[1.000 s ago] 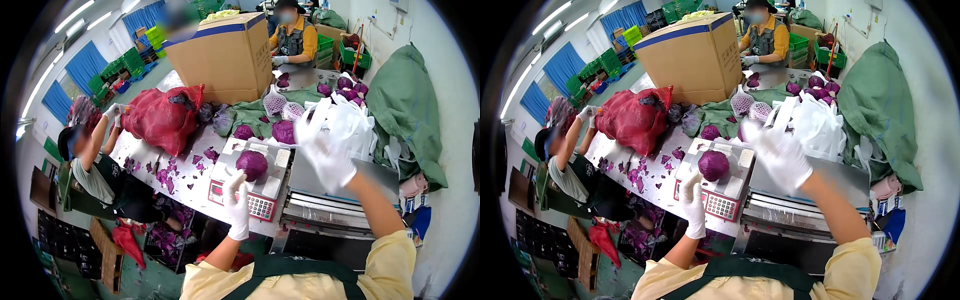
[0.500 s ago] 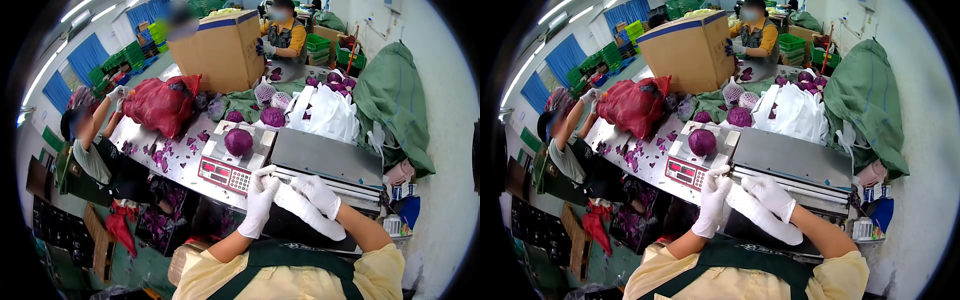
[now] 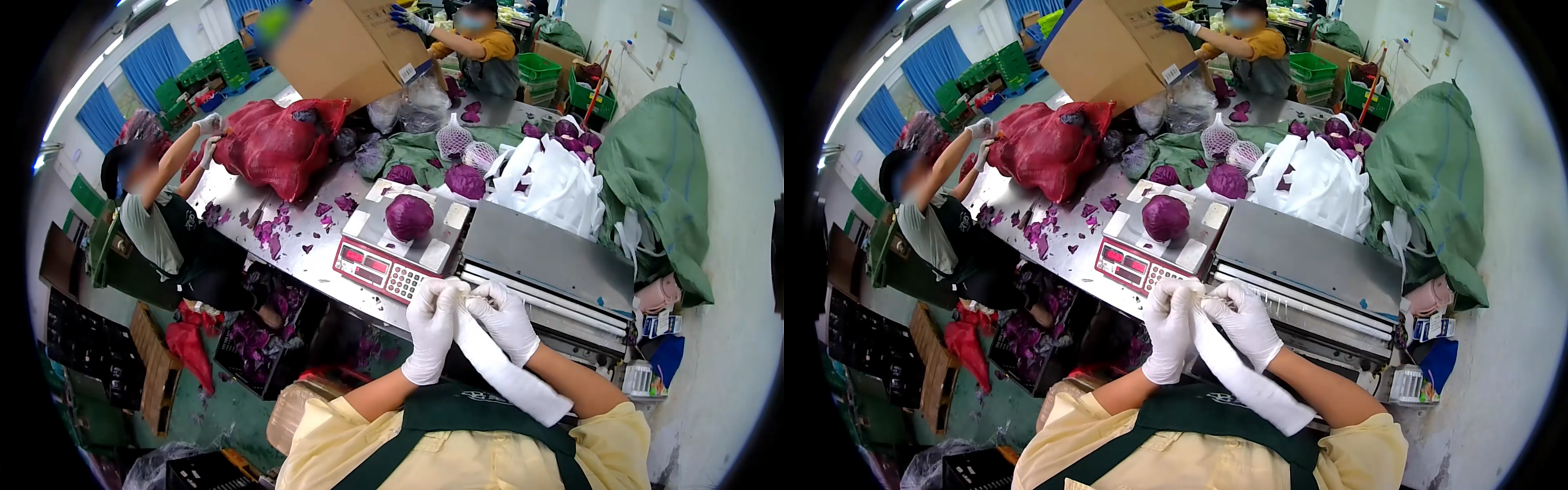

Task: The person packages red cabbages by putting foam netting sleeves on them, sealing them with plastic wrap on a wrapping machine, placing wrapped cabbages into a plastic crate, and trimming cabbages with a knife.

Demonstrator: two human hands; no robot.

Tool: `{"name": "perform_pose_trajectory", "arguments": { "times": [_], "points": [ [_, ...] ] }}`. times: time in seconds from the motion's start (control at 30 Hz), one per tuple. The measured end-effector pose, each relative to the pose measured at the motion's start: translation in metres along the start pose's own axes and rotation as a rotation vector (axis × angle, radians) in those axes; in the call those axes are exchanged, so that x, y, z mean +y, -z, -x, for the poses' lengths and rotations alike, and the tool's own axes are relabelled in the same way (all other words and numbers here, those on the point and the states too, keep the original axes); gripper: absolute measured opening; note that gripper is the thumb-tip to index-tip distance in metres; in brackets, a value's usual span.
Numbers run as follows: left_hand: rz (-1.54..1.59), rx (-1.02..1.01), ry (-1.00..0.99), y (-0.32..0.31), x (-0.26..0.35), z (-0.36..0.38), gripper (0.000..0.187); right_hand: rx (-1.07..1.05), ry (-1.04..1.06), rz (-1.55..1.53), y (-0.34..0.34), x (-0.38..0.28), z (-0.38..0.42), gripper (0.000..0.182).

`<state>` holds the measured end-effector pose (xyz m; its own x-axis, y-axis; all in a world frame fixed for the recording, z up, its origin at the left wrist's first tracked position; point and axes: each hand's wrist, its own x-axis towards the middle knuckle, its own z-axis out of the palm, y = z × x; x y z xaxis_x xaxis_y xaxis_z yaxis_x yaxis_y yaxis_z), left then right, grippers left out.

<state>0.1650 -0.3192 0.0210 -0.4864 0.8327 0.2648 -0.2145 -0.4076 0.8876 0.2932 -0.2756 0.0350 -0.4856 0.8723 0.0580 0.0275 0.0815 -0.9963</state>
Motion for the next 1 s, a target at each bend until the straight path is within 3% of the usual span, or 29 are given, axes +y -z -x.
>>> {"name": "perform_pose_trajectory", "arguments": {
  "times": [0.07, 0.1, 0.17, 0.2, 0.23, 0.27, 0.3, 0.33, 0.37, 0.4, 0.43, 0.47, 0.53, 0.57, 0.6, 0.63, 0.67, 0.7, 0.73, 0.8, 0.83, 0.87, 0.9, 0.93, 1.0],
  "points": [
    [0.202, -0.083, 0.177, 0.018, -0.005, -0.019, 0.019, -0.017, 0.065, 0.004, -0.008, 0.01, -0.023, 0.014],
    [0.229, -0.117, 0.32, 0.029, -0.005, -0.027, 0.021, -0.053, -0.11, -0.128, -0.006, 0.009, -0.03, 0.016],
    [0.356, -0.158, 0.62, 0.035, 0.011, -0.042, 0.025, -0.084, -0.012, -0.203, -0.001, 0.033, -0.065, 0.018],
    [0.244, -0.336, 0.822, 0.058, -0.004, -0.053, 0.028, -0.112, -0.073, -0.502, 0.002, 0.034, -0.075, 0.017],
    [0.217, -0.442, 0.818, 0.068, 0.0, -0.055, 0.029, -0.124, -0.145, -0.798, 0.0, 0.02, -0.085, 0.017],
    [0.19, -0.551, 0.814, 0.078, 0.005, -0.056, 0.031, -0.043, -0.266, -0.823, -0.005, 0.008, -0.097, 0.017],
    [0.113, -0.745, 1.0, 0.105, -0.017, -0.066, 0.032, -0.012, -0.37, -0.794, -0.014, 0.0, -0.109, 0.017],
    [0.115, -0.747, 1.002, 0.121, -0.04, -0.076, 0.032, 0.019, -0.475, -0.763, -0.021, -0.003, -0.121, 0.017],
    [-0.063, -0.671, 0.787, 0.128, -0.048, -0.09, 0.029, -0.17, -0.407, -0.603, -0.015, 0.018, -0.132, 0.017],
    [0.066, -0.479, 0.74, 0.134, -0.054, -0.097, 0.027, -0.355, -0.336, -0.438, -0.009, 0.04, -0.142, 0.017],
    [0.192, -0.305, 0.665, 0.134, -0.048, -0.109, 0.025, -0.308, -0.418, -0.276, -0.027, 0.044, -0.149, 0.018],
    [0.562, -0.256, 0.648, 0.141, -0.049, -0.132, 0.027, -0.4, -0.514, 0.155, -0.037, 0.005, -0.157, 0.029],
    [0.744, 0.033, 0.834, 0.145, -0.042, -0.16, 0.022, -0.535, -0.269, 0.36, -0.041, 0.045, -0.181, 0.038],
    [0.747, 0.03, 0.839, 0.151, -0.051, -0.17, 0.022, -0.438, -0.24, 0.512, -0.04, 0.042, -0.193, 0.038],
    [0.508, -0.043, 0.743, 0.157, -0.065, -0.18, 0.017, -0.339, -0.211, 0.663, -0.038, 0.037, -0.21, 0.038],
    [0.273, -0.113, 0.639, 0.16, -0.075, -0.188, 0.015, -0.202, 0.084, 1.037, -0.026, 0.078, -0.236, 0.031],
    [0.045, -0.019, 0.565, 0.152, -0.074, -0.199, 0.017, -0.034, -0.031, 0.969, -0.033, 0.049, -0.251, 0.027],
    [-0.103, 0.069, 0.44, 0.16, -0.092, -0.211, 0.017, 0.172, 0.055, 0.985, -0.035, 0.052, -0.271, 0.025],
    [-0.248, 0.155, 0.312, 0.172, -0.117, -0.224, 0.017, 0.192, 0.088, 1.031, -0.025, 0.073, -0.294, 0.031],
    [-0.571, 0.301, 0.154, 0.187, -0.147, -0.26, 0.019, 0.099, -0.158, 1.088, -0.023, 0.094, -0.331, 0.035],
    [-0.891, 0.278, 0.052, 0.204, -0.177, -0.268, 0.028, 0.064, -0.271, 1.093, -0.023, 0.125, -0.349, 0.039],
    [-0.891, 0.271, 0.053, 0.201, -0.175, -0.271, 0.028, 0.028, -0.384, 1.095, -0.024, 0.149, -0.361, 0.042],
    [-1.149, 0.049, 0.242, 0.192, -0.168, -0.272, 0.033, 0.066, -0.437, 0.756, -0.032, 0.15, -0.349, 0.052],
    [-1.394, -0.187, 0.434, 0.185, -0.166, -0.273, 0.039, 0.28, -0.687, 0.167, -0.05, 0.174, -0.347, 0.063],
    [-1.423, -0.24, 0.354, 0.185, -0.171, -0.261, 0.044, 0.195, -0.723, -0.016, -0.047, 0.176, -0.336, 0.073]
  ]
}}
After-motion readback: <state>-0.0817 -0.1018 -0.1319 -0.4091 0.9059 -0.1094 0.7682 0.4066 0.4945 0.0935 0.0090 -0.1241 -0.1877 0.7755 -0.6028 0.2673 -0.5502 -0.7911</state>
